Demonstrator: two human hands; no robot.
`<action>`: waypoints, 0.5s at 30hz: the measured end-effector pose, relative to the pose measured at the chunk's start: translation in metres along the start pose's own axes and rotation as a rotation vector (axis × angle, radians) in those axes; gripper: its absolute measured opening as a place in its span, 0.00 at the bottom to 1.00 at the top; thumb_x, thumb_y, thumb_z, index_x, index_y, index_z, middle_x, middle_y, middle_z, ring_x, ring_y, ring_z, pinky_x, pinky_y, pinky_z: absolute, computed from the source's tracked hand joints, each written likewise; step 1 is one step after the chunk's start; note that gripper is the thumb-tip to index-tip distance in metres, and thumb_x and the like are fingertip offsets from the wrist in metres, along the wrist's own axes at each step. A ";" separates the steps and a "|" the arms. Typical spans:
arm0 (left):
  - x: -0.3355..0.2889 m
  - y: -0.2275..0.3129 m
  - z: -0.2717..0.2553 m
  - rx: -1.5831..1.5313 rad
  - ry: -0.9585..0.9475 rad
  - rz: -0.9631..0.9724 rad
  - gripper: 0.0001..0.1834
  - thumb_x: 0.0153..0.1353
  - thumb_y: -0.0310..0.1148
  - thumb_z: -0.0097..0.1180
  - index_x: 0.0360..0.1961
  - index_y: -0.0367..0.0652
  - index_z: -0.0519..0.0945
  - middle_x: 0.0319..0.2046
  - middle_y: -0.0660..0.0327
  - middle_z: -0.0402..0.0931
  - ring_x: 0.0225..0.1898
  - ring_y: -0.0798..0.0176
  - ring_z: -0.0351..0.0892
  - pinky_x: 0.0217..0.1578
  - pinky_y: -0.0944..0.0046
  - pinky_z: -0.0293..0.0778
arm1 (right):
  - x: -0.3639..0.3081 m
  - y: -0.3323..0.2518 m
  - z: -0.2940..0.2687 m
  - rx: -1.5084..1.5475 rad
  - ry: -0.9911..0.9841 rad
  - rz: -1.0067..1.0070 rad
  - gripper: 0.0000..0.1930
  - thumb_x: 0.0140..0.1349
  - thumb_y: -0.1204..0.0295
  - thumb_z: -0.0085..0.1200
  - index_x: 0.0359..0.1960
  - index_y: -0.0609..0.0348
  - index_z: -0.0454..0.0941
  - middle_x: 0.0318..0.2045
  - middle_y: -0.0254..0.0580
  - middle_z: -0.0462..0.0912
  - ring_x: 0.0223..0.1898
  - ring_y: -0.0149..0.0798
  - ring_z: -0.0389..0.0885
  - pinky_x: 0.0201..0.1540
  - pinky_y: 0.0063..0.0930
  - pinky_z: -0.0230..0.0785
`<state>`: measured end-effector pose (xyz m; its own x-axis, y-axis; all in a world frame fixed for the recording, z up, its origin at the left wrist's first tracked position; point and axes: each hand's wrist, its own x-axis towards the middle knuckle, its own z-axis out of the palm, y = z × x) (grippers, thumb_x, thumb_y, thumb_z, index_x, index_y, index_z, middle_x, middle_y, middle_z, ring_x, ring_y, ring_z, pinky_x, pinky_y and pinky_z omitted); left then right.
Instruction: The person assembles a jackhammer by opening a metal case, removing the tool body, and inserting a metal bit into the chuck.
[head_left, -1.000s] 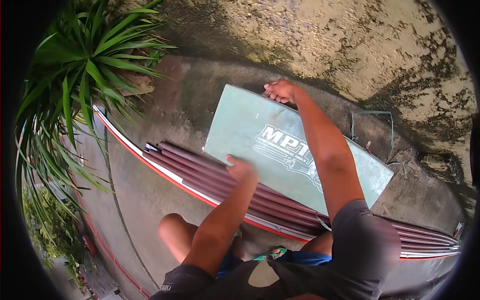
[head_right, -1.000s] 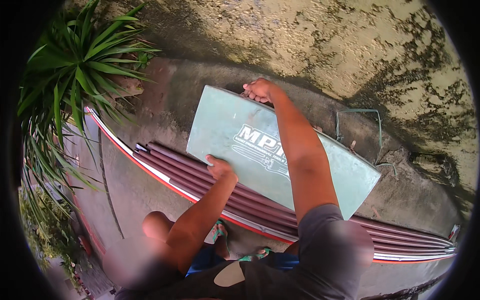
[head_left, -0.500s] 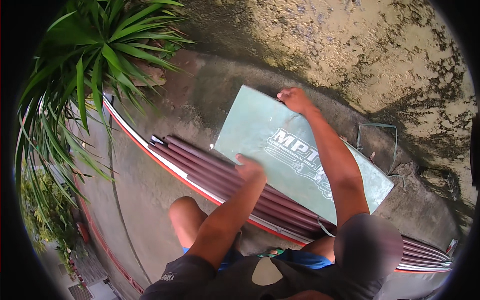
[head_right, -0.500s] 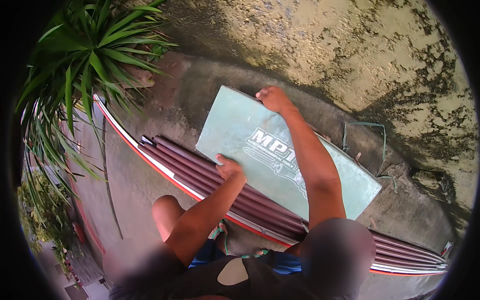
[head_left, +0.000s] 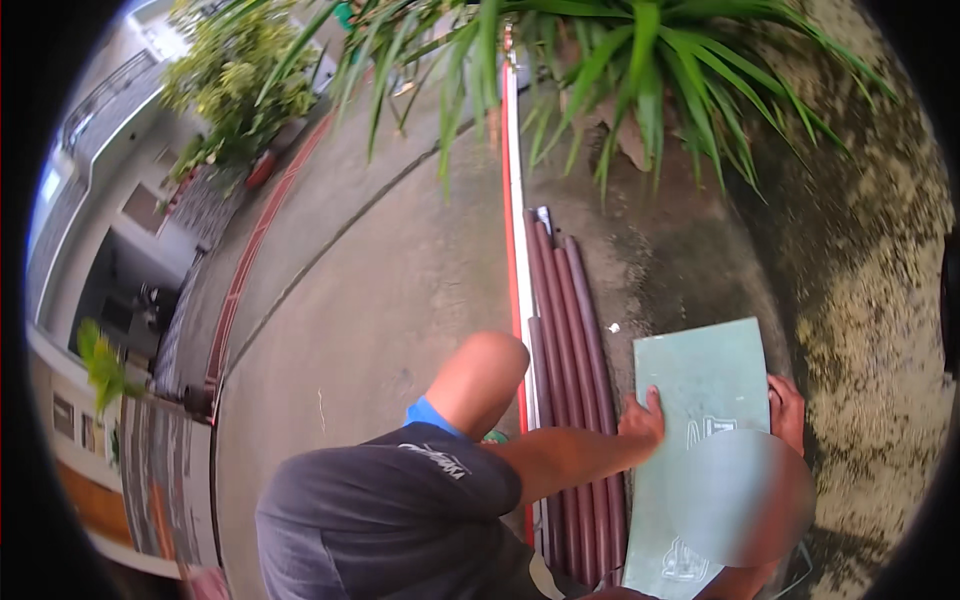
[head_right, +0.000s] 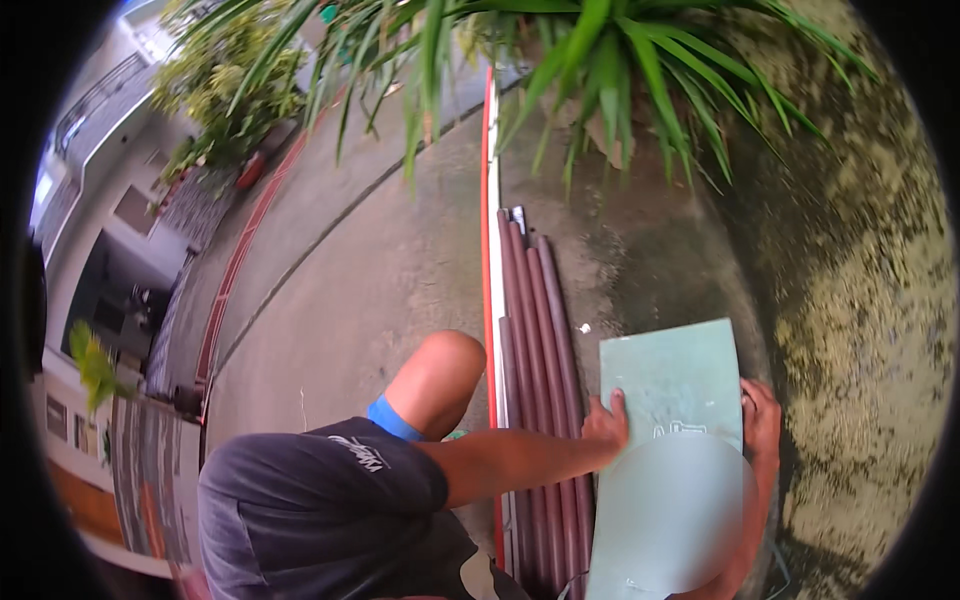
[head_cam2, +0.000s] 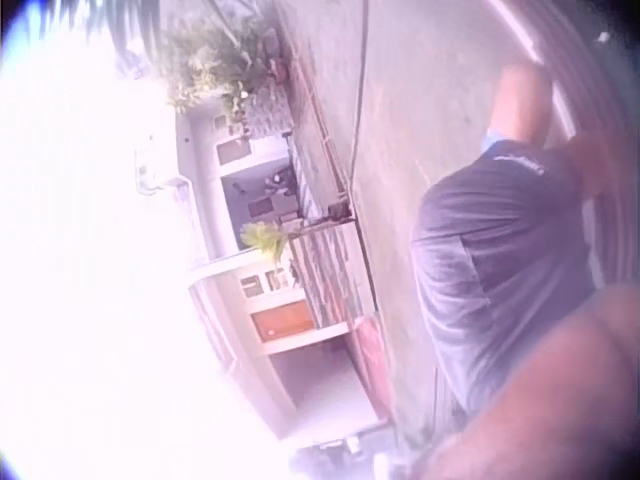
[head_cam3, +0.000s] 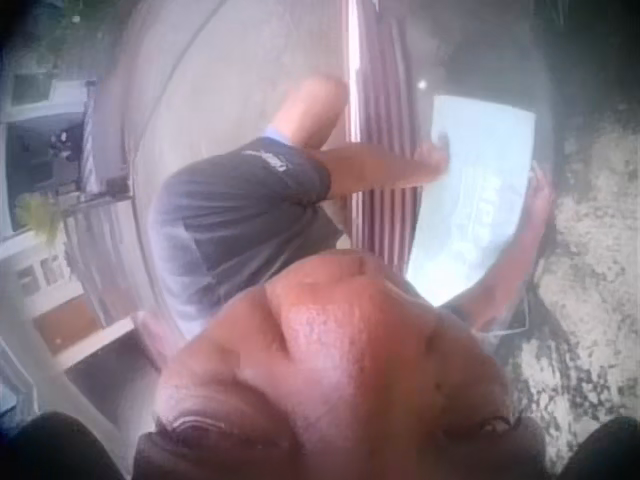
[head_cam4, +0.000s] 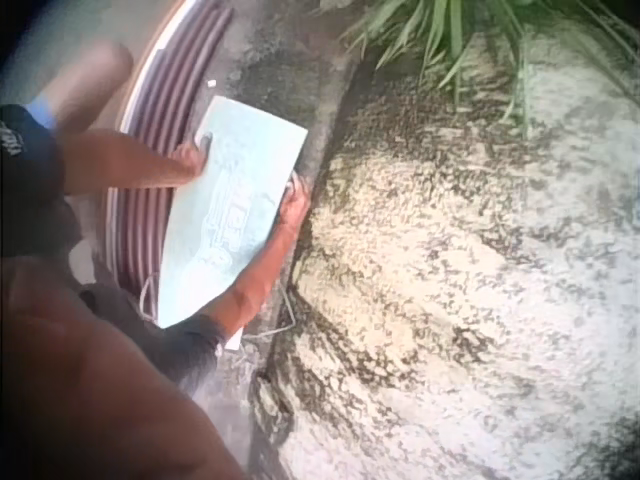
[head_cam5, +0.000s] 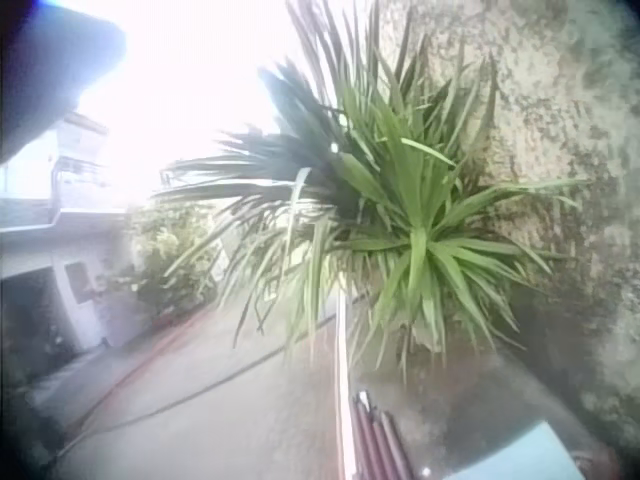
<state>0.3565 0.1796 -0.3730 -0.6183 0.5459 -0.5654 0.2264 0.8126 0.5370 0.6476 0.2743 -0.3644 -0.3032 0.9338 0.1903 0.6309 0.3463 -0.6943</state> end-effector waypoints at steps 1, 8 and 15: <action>0.005 -0.004 -0.005 -0.038 0.034 -0.017 0.39 0.68 0.67 0.35 0.65 0.45 0.67 0.54 0.37 0.78 0.56 0.29 0.76 0.59 0.36 0.69 | 0.007 -0.016 0.001 0.013 -0.028 0.000 0.17 0.65 0.80 0.48 0.53 0.60 0.80 0.50 0.60 0.81 0.54 0.61 0.79 0.59 0.43 0.71; 0.005 -0.004 -0.004 -0.038 0.043 -0.020 0.38 0.69 0.66 0.36 0.63 0.44 0.68 0.52 0.38 0.79 0.54 0.30 0.77 0.57 0.35 0.70 | 0.014 -0.008 0.012 -0.109 0.115 0.020 0.14 0.65 0.81 0.46 0.49 0.58 0.80 0.43 0.58 0.82 0.43 0.61 0.81 0.49 0.41 0.75; 0.009 -0.006 0.007 -0.047 0.050 0.009 0.38 0.69 0.66 0.37 0.62 0.43 0.69 0.52 0.37 0.78 0.54 0.31 0.77 0.57 0.35 0.69 | 0.052 0.031 0.021 0.228 -0.031 0.132 0.08 0.68 0.76 0.51 0.40 0.66 0.81 0.29 0.40 0.83 0.32 0.32 0.80 0.40 0.29 0.73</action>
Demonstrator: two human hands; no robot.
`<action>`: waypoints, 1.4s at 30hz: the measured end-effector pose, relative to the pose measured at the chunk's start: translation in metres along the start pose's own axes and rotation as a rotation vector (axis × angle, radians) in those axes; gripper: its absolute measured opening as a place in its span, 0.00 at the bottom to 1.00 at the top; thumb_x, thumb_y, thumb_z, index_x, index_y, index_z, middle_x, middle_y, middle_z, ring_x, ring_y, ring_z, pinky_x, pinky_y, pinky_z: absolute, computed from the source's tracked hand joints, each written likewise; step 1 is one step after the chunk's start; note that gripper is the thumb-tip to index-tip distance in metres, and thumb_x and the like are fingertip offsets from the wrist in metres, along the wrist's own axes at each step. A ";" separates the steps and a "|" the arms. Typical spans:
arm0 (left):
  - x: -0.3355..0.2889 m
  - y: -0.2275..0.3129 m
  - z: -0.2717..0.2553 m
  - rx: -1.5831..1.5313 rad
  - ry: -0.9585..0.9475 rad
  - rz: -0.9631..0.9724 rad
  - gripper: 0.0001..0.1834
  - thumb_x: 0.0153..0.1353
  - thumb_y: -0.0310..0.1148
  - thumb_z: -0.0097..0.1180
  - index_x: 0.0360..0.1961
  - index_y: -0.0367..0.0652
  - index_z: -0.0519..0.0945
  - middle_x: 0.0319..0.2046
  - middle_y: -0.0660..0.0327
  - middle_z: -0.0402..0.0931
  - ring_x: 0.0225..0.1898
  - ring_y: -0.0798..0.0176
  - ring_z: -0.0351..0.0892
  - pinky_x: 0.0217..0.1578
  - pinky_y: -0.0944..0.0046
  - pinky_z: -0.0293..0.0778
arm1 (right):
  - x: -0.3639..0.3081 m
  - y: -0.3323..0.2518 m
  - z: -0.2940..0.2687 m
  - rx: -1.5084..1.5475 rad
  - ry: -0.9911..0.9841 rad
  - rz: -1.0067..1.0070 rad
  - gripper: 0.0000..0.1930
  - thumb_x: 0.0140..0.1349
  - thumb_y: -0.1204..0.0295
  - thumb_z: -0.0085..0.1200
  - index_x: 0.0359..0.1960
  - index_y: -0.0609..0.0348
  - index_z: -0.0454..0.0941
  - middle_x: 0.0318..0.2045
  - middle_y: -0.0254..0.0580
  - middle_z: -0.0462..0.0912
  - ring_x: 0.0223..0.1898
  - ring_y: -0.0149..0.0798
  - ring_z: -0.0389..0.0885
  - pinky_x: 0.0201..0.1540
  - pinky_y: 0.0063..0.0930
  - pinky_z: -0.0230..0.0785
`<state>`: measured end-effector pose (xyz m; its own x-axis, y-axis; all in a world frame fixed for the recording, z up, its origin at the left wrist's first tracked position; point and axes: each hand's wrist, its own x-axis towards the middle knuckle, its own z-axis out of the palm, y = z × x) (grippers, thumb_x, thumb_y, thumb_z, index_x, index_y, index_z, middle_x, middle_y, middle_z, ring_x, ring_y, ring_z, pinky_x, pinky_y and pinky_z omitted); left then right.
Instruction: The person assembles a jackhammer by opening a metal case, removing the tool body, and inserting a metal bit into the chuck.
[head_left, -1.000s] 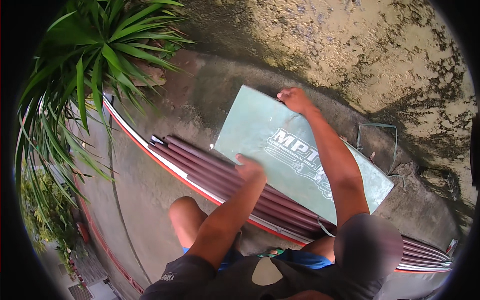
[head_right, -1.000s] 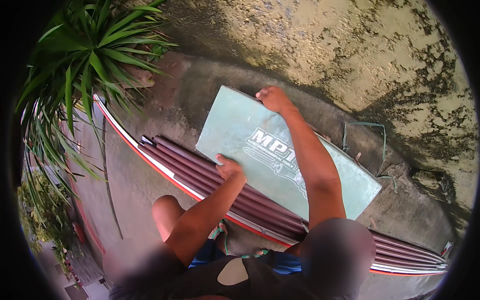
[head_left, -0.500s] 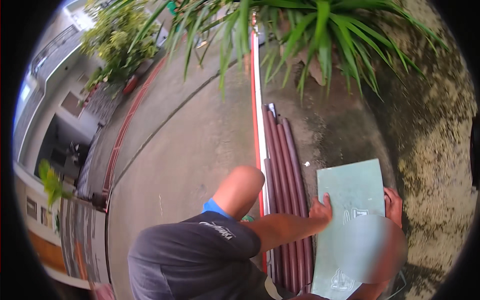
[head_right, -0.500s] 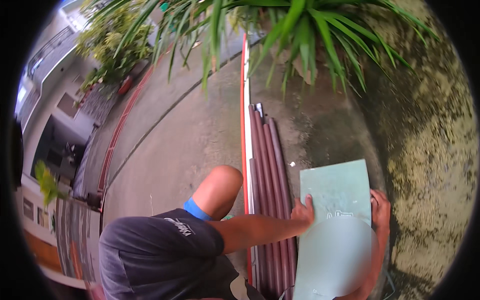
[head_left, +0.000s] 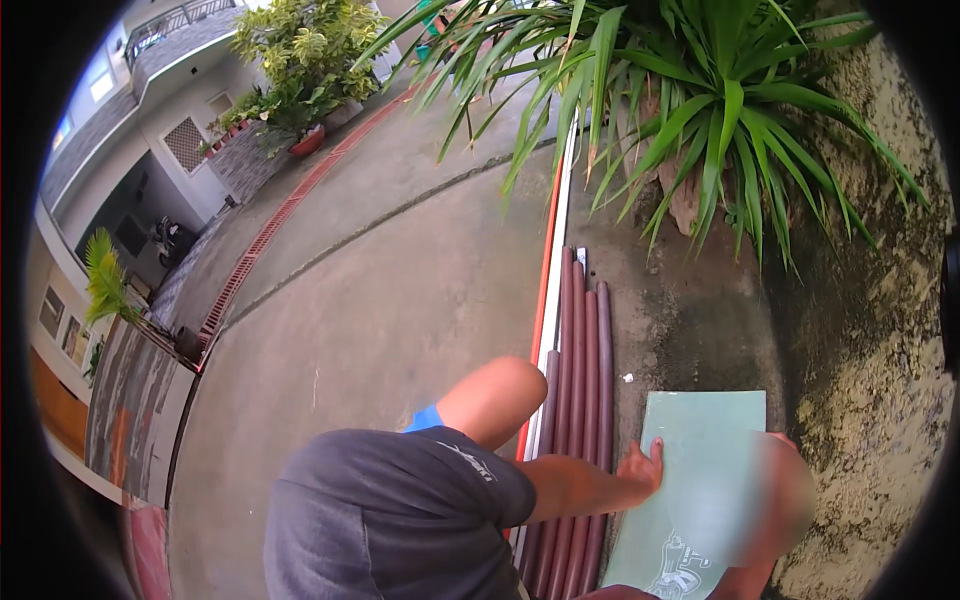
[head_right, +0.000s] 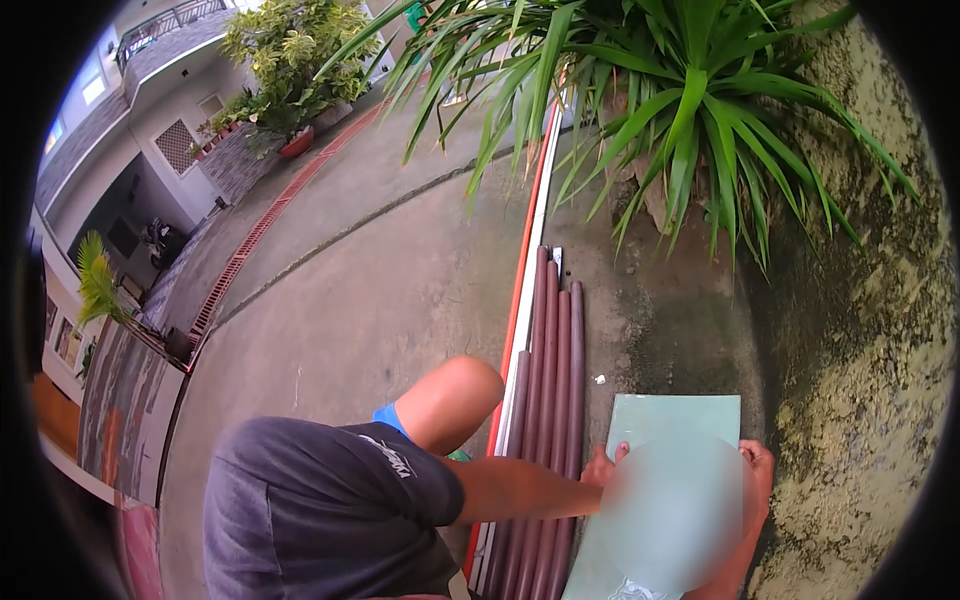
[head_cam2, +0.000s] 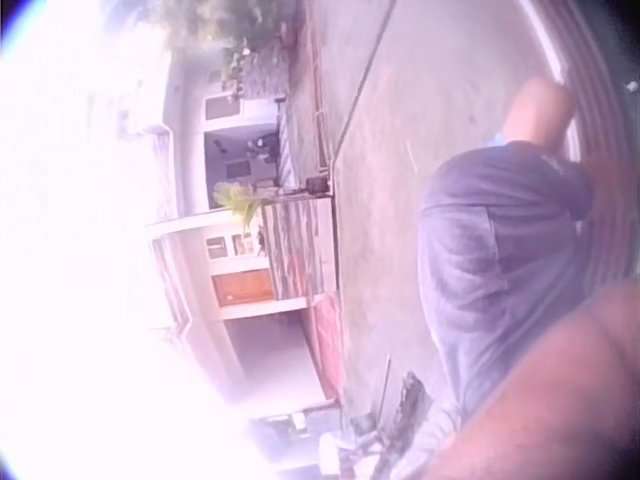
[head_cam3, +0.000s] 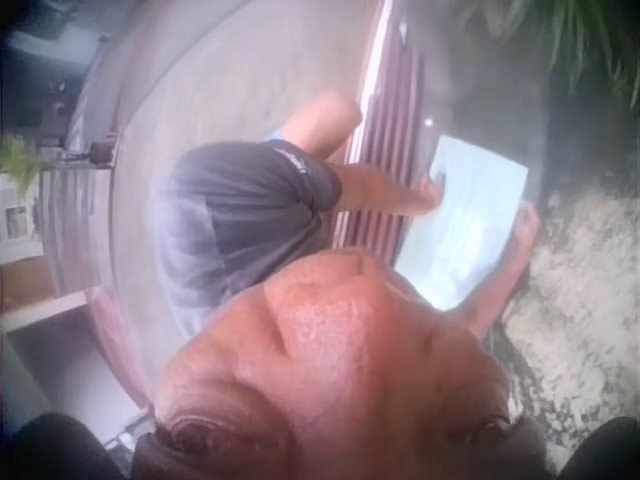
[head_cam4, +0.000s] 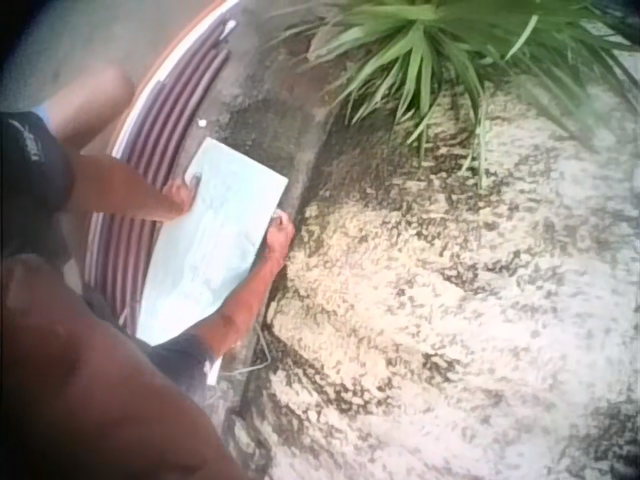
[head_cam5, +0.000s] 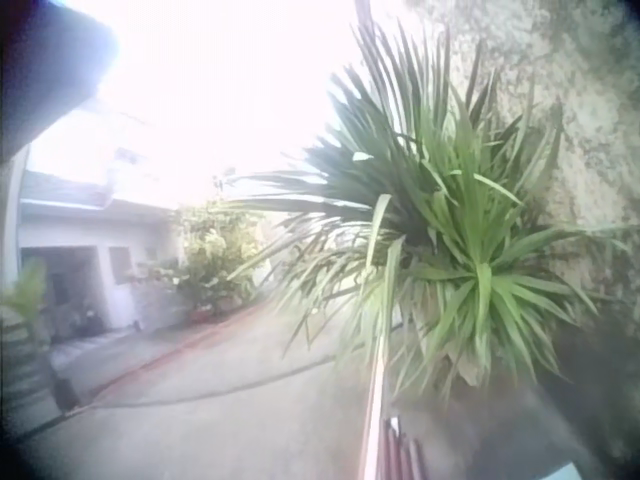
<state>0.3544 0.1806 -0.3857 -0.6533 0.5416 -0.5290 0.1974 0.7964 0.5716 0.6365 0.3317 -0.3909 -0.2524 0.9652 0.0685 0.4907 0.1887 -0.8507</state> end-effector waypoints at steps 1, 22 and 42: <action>0.001 0.001 -0.001 0.005 0.000 -0.007 0.38 0.69 0.66 0.37 0.62 0.43 0.69 0.52 0.37 0.78 0.54 0.31 0.77 0.57 0.35 0.69 | -0.004 0.006 -0.004 0.159 -0.080 0.210 0.08 0.68 0.72 0.54 0.41 0.64 0.82 0.30 0.31 0.82 0.32 0.26 0.78 0.36 0.25 0.72; 0.010 -0.010 0.005 -0.019 0.032 -0.001 0.37 0.68 0.66 0.38 0.58 0.41 0.70 0.55 0.39 0.77 0.57 0.34 0.76 0.59 0.38 0.69 | 0.000 0.018 0.004 0.323 -0.045 0.455 0.06 0.58 0.67 0.51 0.27 0.52 0.76 0.19 0.24 0.72 0.20 0.22 0.68 0.22 0.19 0.63; -0.005 -0.012 -0.015 -0.051 -0.026 0.006 0.39 0.68 0.65 0.40 0.62 0.39 0.69 0.57 0.39 0.75 0.58 0.33 0.75 0.59 0.38 0.68 | -0.063 0.004 0.013 0.112 0.079 0.098 0.13 0.66 0.79 0.51 0.51 0.68 0.80 0.42 0.43 0.83 0.46 0.38 0.81 0.55 0.30 0.71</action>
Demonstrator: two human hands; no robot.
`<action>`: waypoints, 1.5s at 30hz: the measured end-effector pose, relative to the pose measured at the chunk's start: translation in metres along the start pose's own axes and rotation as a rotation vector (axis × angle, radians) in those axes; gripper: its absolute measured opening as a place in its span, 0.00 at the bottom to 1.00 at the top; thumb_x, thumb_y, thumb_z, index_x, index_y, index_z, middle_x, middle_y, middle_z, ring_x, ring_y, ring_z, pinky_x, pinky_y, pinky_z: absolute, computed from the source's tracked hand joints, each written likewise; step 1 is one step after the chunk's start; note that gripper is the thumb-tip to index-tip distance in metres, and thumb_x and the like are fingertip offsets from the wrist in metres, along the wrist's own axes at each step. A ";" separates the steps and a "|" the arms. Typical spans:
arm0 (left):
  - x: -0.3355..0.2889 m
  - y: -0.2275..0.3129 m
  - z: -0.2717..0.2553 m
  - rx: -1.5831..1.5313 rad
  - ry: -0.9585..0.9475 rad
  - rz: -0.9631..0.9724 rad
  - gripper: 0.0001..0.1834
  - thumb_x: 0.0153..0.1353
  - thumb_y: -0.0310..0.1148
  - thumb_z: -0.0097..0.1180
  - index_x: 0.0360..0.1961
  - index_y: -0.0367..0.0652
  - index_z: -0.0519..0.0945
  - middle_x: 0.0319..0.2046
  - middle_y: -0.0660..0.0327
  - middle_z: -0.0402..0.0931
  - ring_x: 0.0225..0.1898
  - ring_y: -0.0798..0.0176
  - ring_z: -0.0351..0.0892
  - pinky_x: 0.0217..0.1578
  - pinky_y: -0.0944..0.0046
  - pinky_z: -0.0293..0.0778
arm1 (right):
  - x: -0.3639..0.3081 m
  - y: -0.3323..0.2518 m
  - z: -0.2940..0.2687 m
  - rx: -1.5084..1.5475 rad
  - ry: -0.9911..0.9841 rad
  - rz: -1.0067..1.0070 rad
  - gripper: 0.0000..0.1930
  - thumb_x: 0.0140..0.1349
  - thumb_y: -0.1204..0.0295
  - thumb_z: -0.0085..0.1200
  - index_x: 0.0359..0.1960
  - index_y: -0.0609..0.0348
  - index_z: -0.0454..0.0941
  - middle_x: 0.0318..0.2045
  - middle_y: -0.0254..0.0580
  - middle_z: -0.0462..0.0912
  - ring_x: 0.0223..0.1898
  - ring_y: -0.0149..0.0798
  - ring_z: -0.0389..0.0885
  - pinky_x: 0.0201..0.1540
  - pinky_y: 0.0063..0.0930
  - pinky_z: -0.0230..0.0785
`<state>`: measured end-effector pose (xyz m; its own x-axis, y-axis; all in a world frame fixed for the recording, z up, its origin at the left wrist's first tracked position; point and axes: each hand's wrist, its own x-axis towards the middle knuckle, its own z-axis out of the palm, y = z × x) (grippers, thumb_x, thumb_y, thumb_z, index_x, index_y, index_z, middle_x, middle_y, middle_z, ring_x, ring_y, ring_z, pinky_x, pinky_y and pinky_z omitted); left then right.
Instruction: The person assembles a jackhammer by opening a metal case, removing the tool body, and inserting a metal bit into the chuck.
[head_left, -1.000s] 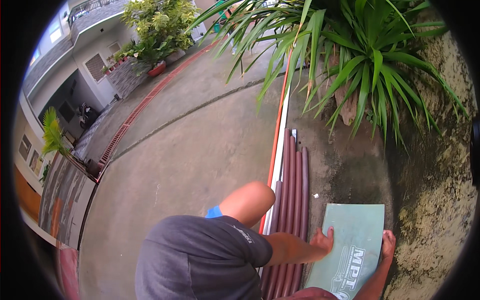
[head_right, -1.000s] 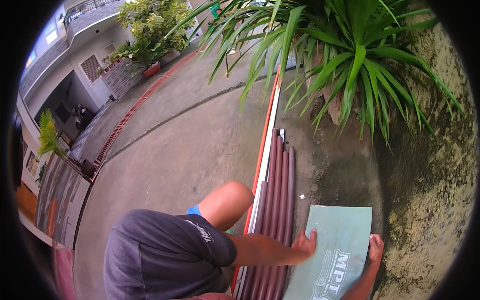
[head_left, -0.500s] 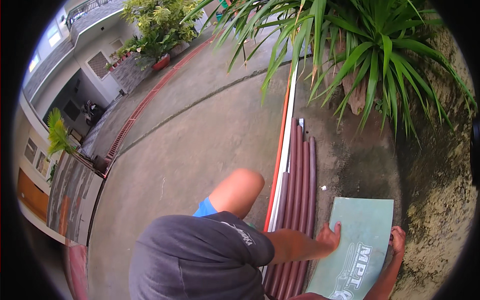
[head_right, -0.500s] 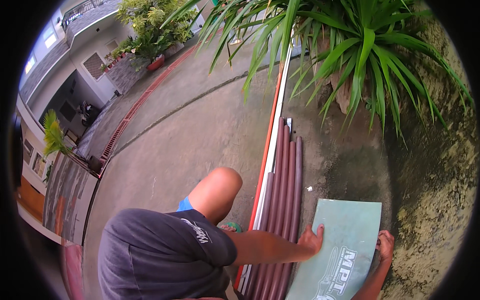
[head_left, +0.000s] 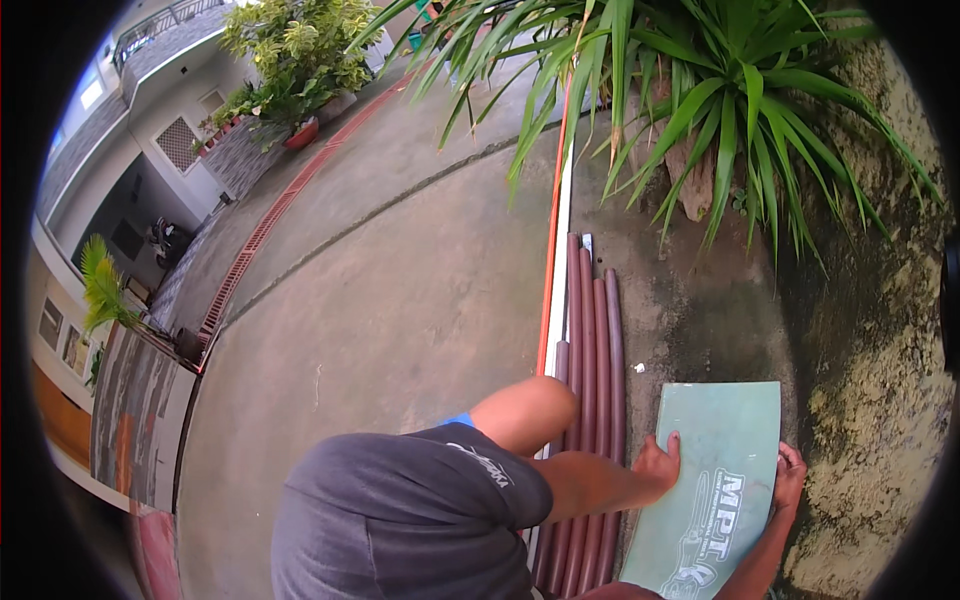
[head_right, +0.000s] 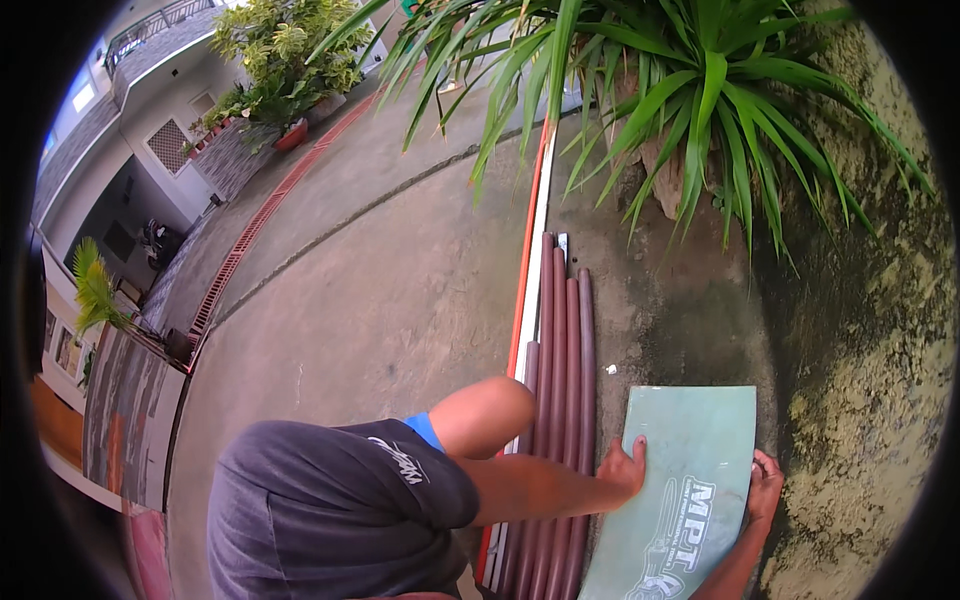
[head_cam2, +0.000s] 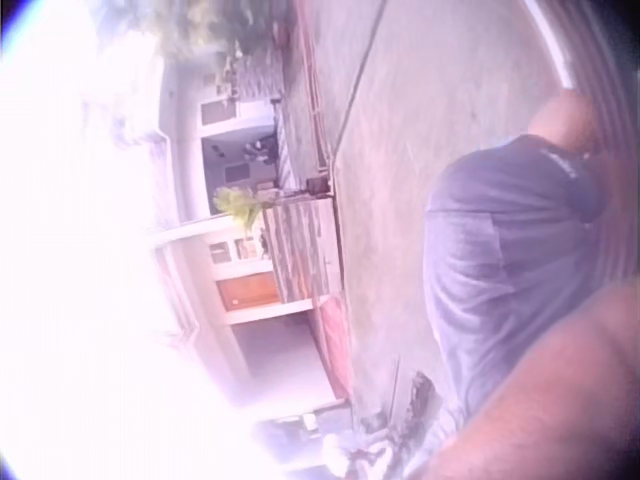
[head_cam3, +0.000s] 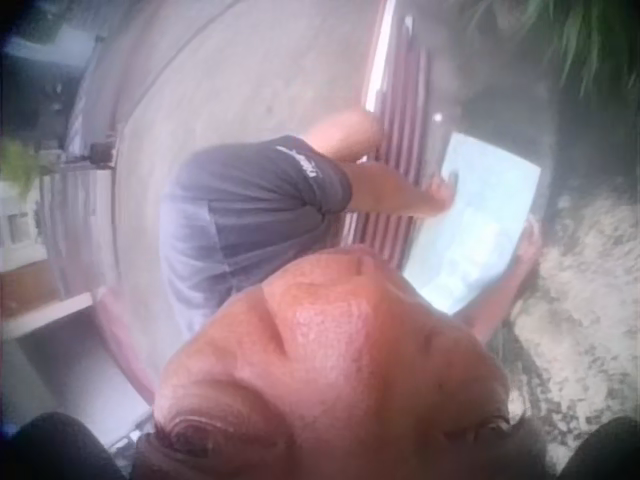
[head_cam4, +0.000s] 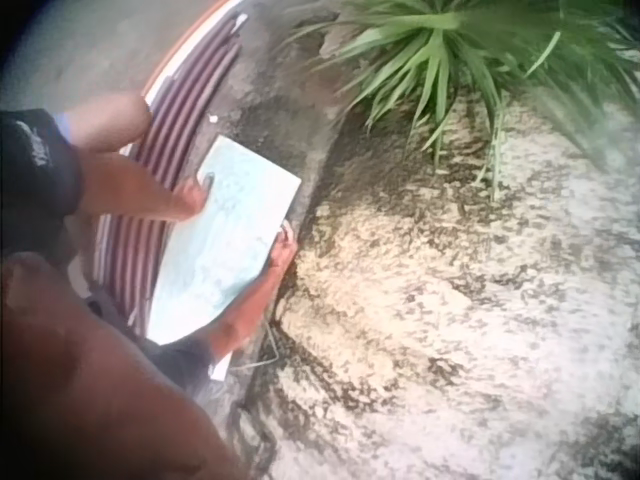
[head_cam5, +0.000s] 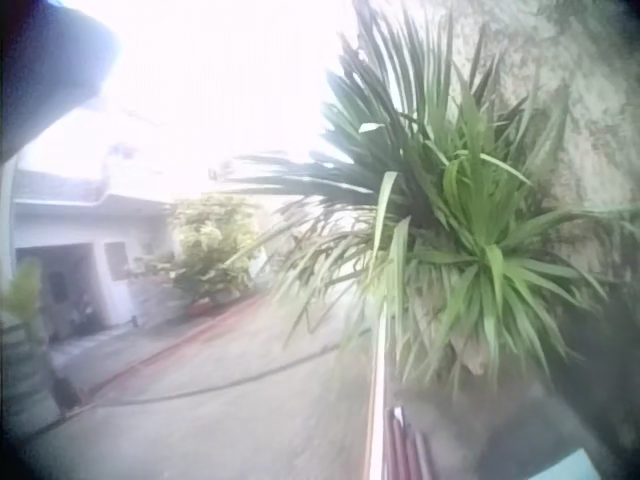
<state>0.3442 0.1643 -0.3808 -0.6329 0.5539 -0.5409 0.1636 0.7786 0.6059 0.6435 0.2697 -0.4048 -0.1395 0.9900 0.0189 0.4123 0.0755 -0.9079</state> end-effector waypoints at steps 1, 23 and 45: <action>0.005 0.000 0.003 0.025 -0.012 -0.010 0.39 0.68 0.65 0.40 0.62 0.39 0.69 0.57 0.39 0.75 0.58 0.33 0.75 0.59 0.38 0.68 | -0.006 -0.011 0.001 -0.145 0.002 -0.053 0.12 0.69 0.76 0.50 0.48 0.68 0.81 0.43 0.49 0.83 0.47 0.42 0.81 0.55 0.32 0.71; 0.035 -0.012 0.023 0.146 0.098 0.025 0.48 0.67 0.70 0.38 0.67 0.34 0.66 0.63 0.39 0.71 0.61 0.39 0.74 0.61 0.45 0.69 | 0.005 -0.030 0.011 0.027 0.097 0.075 0.07 0.70 0.70 0.54 0.43 0.59 0.79 0.39 0.36 0.83 0.44 0.33 0.79 0.52 0.30 0.71; -0.002 0.018 0.008 -0.041 0.025 -0.048 0.47 0.68 0.68 0.36 0.74 0.39 0.57 0.68 0.43 0.65 0.64 0.38 0.70 0.63 0.42 0.69 | 0.005 -0.037 0.021 -0.044 0.190 0.381 0.28 0.70 0.46 0.50 0.57 0.56 0.81 0.60 0.48 0.80 0.61 0.48 0.77 0.66 0.34 0.65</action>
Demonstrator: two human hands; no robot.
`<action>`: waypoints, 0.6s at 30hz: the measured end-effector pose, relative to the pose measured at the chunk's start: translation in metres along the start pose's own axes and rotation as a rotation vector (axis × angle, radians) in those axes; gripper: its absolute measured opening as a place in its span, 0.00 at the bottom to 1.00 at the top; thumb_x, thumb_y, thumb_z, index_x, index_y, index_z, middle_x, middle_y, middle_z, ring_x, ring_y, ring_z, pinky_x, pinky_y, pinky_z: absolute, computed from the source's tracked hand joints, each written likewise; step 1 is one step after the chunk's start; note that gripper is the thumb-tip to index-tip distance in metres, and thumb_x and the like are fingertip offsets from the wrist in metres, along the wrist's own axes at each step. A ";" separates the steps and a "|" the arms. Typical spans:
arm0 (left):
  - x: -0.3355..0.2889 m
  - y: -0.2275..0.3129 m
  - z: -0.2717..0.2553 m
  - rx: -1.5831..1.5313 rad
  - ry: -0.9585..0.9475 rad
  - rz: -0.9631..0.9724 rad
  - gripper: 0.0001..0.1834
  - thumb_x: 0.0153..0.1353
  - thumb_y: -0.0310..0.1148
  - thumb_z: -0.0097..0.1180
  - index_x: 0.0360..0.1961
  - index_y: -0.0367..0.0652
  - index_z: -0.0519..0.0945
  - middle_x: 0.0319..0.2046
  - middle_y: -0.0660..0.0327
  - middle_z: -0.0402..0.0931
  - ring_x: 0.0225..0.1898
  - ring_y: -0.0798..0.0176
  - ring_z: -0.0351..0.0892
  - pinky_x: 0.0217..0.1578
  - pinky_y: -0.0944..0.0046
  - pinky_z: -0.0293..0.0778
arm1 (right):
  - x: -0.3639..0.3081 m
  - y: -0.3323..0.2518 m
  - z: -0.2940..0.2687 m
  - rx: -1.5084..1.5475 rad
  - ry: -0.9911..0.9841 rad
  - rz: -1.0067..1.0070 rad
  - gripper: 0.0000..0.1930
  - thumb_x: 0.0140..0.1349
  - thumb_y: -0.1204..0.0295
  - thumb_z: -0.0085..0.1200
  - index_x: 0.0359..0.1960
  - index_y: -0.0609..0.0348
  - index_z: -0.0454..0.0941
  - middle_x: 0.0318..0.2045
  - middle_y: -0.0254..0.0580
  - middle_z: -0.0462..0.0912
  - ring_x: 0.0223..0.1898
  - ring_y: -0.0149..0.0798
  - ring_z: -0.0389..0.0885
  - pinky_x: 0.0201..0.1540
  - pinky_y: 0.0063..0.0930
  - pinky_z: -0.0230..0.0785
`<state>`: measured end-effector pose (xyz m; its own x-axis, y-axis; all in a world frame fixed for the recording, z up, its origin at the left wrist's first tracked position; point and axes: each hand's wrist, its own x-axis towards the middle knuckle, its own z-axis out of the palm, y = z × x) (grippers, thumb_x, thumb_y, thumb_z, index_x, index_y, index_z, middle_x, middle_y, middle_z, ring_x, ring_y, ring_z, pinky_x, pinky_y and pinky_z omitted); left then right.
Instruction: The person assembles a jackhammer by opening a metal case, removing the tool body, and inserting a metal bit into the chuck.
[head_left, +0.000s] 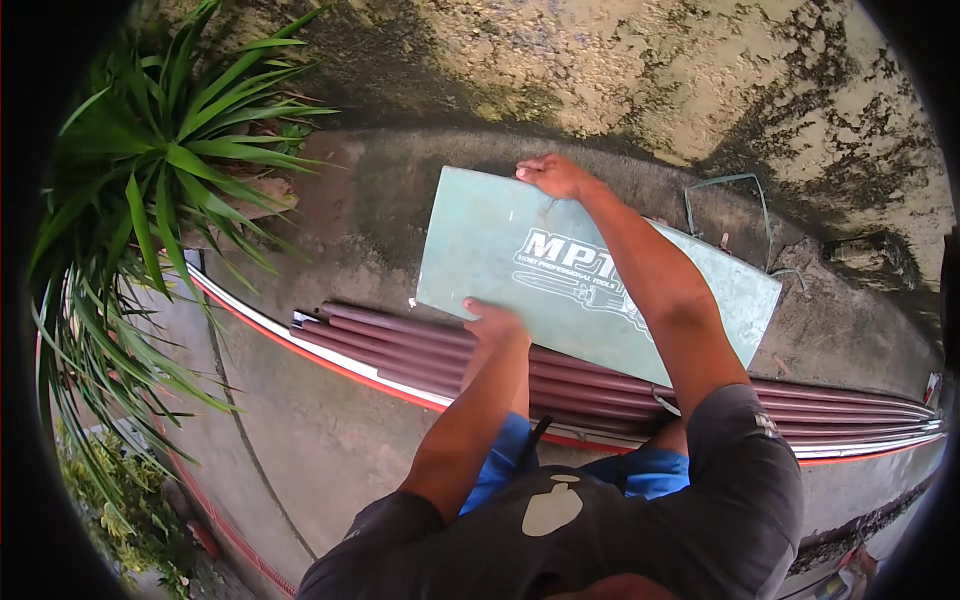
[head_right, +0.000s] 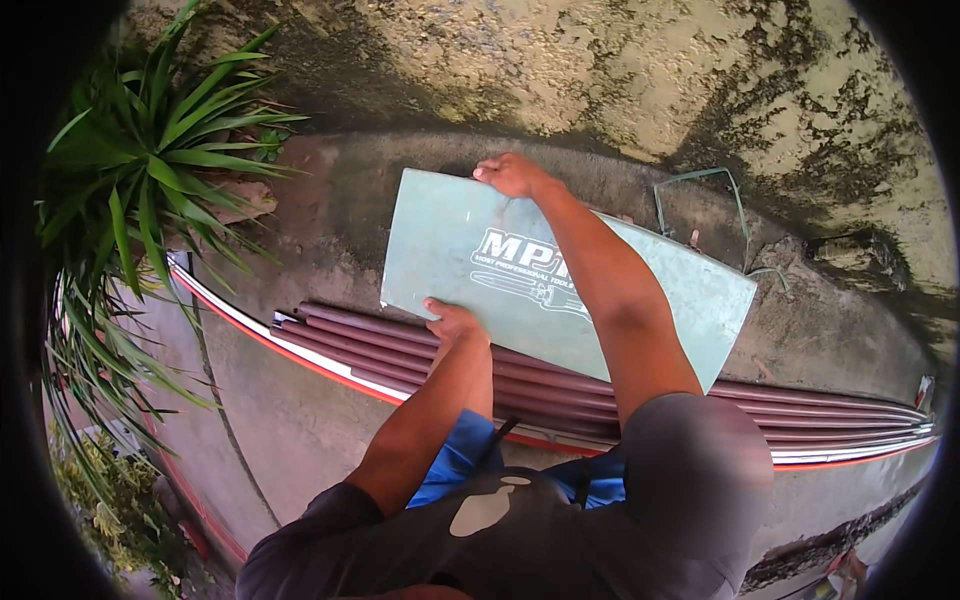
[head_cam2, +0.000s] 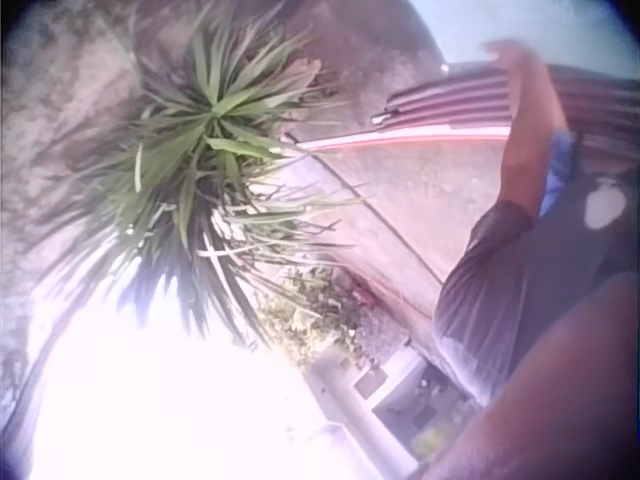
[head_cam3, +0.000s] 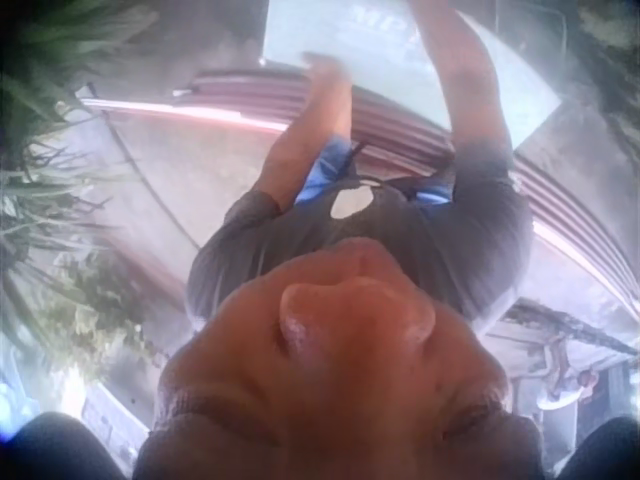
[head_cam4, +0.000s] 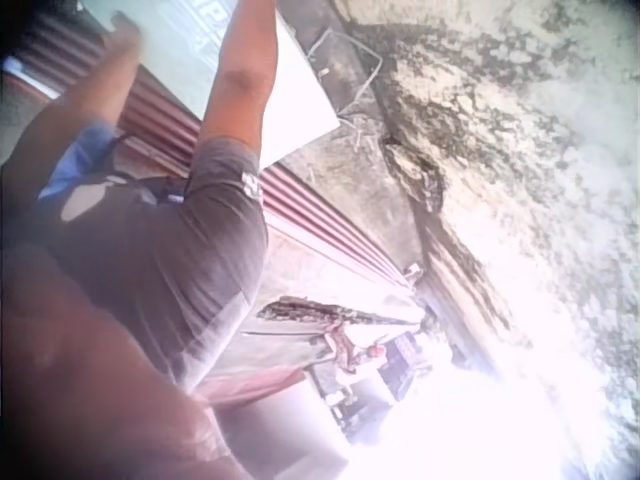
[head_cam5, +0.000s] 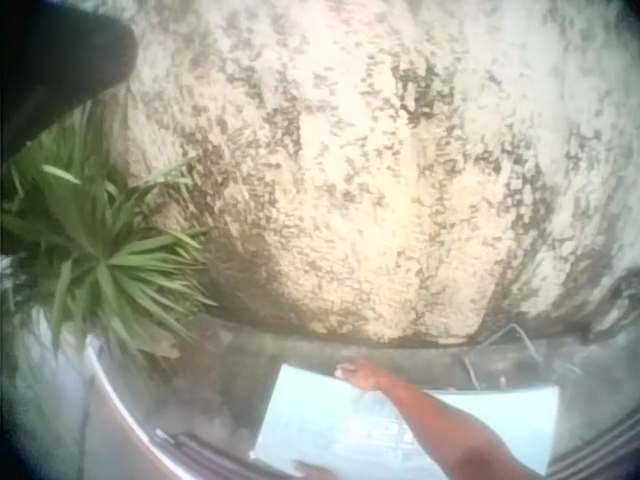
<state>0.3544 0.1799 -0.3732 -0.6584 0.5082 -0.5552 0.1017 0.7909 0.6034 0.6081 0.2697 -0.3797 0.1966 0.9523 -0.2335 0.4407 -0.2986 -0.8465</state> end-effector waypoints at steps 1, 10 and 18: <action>0.016 -0.008 -0.001 -0.044 -0.046 0.015 0.47 0.68 0.66 0.41 0.74 0.36 0.56 0.68 0.40 0.64 0.64 0.38 0.70 0.63 0.42 0.68 | 0.001 -0.004 0.002 0.007 -0.005 -0.013 0.28 0.70 0.46 0.50 0.57 0.56 0.81 0.60 0.48 0.80 0.61 0.48 0.77 0.66 0.34 0.65; 0.068 0.062 -0.010 0.176 -0.145 1.444 0.26 0.66 0.36 0.59 0.60 0.31 0.73 0.61 0.42 0.69 0.65 0.42 0.66 0.65 0.48 0.64 | 0.030 0.024 -0.008 0.149 -0.002 0.070 0.17 0.66 0.56 0.56 0.39 0.57 0.87 0.38 0.54 0.86 0.42 0.56 0.85 0.49 0.48 0.75; 0.009 0.217 0.115 1.092 -0.729 1.609 0.22 0.63 0.50 0.57 0.47 0.43 0.85 0.54 0.51 0.80 0.61 0.47 0.73 0.64 0.45 0.62 | 0.031 0.015 0.008 0.033 0.149 -0.123 0.15 0.67 0.60 0.55 0.35 0.60 0.85 0.35 0.59 0.84 0.40 0.61 0.83 0.46 0.48 0.75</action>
<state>0.4564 0.3957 -0.3132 0.7701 0.5922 -0.2371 0.6376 -0.7035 0.3140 0.6138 0.2957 -0.4035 0.2719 0.9607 -0.0555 0.4411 -0.1757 -0.8801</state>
